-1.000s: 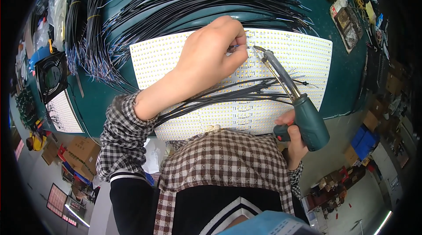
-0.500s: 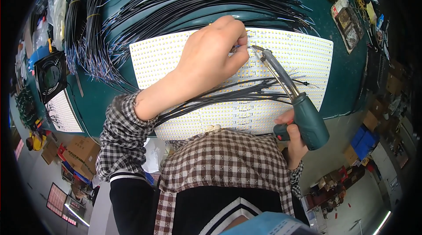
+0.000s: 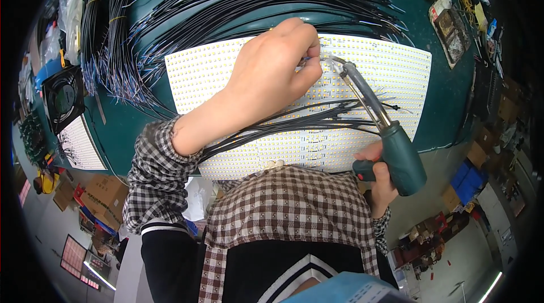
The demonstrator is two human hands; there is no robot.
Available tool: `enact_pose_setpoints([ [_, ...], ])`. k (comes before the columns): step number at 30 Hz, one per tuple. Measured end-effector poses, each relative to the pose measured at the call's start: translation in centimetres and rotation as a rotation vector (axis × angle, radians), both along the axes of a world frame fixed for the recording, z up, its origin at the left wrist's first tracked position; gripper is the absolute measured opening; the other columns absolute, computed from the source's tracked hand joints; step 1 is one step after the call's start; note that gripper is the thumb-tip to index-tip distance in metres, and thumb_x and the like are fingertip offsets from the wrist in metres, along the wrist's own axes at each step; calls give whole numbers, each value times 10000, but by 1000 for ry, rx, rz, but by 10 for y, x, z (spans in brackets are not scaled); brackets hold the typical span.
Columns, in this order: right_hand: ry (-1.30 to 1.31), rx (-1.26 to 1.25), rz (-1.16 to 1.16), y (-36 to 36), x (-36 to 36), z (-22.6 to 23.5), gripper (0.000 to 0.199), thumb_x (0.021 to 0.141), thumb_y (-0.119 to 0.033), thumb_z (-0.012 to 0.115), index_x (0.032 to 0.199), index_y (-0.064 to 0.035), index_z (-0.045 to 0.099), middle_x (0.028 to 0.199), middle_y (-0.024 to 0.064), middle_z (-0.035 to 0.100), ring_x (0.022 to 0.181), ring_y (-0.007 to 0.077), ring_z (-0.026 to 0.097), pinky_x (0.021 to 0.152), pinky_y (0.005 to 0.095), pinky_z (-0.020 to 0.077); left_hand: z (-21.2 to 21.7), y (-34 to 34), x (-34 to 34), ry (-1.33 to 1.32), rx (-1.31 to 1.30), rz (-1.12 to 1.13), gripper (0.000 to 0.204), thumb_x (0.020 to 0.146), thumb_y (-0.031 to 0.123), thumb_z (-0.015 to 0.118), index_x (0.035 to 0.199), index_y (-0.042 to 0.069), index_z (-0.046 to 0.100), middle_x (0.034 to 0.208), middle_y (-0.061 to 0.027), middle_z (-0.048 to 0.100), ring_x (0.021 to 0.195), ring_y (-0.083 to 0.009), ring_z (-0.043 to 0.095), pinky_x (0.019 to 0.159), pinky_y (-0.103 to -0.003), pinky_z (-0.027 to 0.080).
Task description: The person solders electrical wires onto an LED board using a handheld soldering iron.
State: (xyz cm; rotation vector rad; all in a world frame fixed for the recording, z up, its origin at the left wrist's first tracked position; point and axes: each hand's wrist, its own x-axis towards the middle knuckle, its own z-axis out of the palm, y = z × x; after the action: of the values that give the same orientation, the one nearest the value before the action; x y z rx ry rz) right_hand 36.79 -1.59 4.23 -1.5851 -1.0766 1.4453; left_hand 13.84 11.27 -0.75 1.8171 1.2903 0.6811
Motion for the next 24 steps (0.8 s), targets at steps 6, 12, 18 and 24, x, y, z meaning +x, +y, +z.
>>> enact_pose_setpoints([
  [6, -14, -9, -64, 1, -3, 0, 457, 847, -420, 650, 906, 20, 540, 804, 118, 574, 725, 217, 600, 667, 331, 515, -1, 0, 0, 2, 12, 0, 105, 738, 71, 625, 794, 35, 544, 799, -122, 577, 721, -320, 590, 617, -400, 472],
  [12, -6, -36, -92, 1, -3, 4, 462, 850, -432, 643, 928, 9, 531, 837, 112, 559, 754, 214, 594, 673, 331, 517, 1, 1, 0, 15, 2, 0, 104, 744, 80, 622, 798, 33, 546, 800, -126, 578, 728, -324, 592, 623, -406, 471],
  [18, 132, 123, -216, -1, 3, -1, 407, 842, -316, 672, 936, 63, 557, 831, 137, 590, 709, 235, 609, 638, 344, 523, 4, 0, 0, 36, -15, -10, 122, 751, 94, 630, 820, 33, 549, 816, -133, 578, 736, -328, 589, 632, -414, 467],
  [24, 152, 272, -289, -6, 12, -1, 461, 870, -376, 629, 934, 69, 525, 802, 140, 561, 693, 226, 597, 626, 344, 541, 36, -33, -2, 256, 419, 15, 251, 755, 123, 711, 962, 65, 581, 877, -91, 556, 737, -287, 567, 618, -351, 460],
])
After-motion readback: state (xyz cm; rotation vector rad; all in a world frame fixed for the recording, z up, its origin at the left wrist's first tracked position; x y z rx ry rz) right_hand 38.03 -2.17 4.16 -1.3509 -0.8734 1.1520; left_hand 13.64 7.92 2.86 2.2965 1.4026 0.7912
